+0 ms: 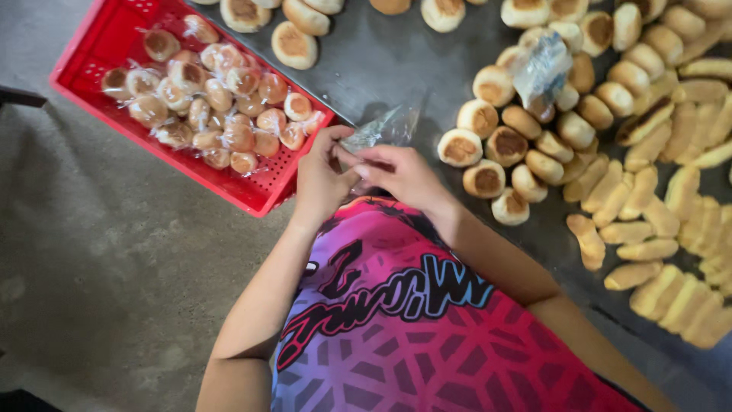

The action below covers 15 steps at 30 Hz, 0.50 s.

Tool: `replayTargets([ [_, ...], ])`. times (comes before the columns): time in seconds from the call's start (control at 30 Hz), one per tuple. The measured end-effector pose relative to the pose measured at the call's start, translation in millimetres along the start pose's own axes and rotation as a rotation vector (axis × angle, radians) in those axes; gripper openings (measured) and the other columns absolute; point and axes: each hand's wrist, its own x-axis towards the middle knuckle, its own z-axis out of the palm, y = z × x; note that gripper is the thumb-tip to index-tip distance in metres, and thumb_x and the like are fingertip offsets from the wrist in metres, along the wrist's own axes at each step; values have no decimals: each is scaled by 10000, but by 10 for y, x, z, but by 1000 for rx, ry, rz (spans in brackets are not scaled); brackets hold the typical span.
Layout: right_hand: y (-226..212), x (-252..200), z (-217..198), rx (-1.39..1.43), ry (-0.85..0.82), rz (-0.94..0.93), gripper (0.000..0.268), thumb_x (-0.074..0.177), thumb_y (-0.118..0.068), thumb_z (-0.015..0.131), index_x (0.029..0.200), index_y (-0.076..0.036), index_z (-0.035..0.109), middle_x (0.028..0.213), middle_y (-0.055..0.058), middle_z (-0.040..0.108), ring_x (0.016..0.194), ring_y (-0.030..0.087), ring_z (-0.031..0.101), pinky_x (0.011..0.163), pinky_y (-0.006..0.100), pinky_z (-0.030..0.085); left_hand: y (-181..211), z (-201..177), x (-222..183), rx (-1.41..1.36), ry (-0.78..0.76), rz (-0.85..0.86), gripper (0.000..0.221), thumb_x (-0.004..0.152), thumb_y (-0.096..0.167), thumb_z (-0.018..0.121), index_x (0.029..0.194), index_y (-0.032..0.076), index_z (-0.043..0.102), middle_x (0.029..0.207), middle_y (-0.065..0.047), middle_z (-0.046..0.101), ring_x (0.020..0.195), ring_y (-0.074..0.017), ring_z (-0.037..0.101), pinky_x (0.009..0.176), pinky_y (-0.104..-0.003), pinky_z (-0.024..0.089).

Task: The person packs bread rolls into plastic bags by hand and places them into a red crate.

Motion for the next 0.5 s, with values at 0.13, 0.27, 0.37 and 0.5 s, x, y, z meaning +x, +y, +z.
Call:
replayTargets([
  [0.13, 123, 111, -137, 607, 206, 45, 110, 1018, -106, 624, 1099, -34, 646, 1066, 76, 741, 1003, 218, 714, 967, 441, 562, 98, 58, -3, 126, 79, 72, 308, 853, -24, 731, 1134, 43, 625, 700, -17, 655, 613, -83, 651, 576, -256, 514],
  [0.27, 68, -48, -187, 909, -138, -32, 126, 980, -94, 600, 1102, -95, 628, 977, 64, 691, 962, 227, 691, 921, 456, 560, 38, 90, 35, 375, 324, 195, 176, 870, -17, 698, 1022, 53, 642, 676, -73, 602, 580, -201, 615, 582, -339, 496],
  [0.37, 230, 211, -275, 116, 144, 24, 219, 929, -70, 595, 1144, -102, 624, 984, 104, 673, 926, 251, 671, 854, 426, 560, -74, 293, -55, 425, 300, 279, 172, 842, -13, 658, 988, 75, 634, 830, -101, 625, 761, -278, 652, 702, -386, 542],
  [0.5, 610, 644, -704, -732, 245, -285, 375, 829, -41, 621, 1202, -73, 630, 1212, 111, 635, 1081, 210, 674, 851, 322, 588, -303, 318, -186, 717, 31, 222, 238, 755, 60, 727, 973, 153, 753, 1196, -87, 710, 874, -312, 708, 733, -428, 559],
])
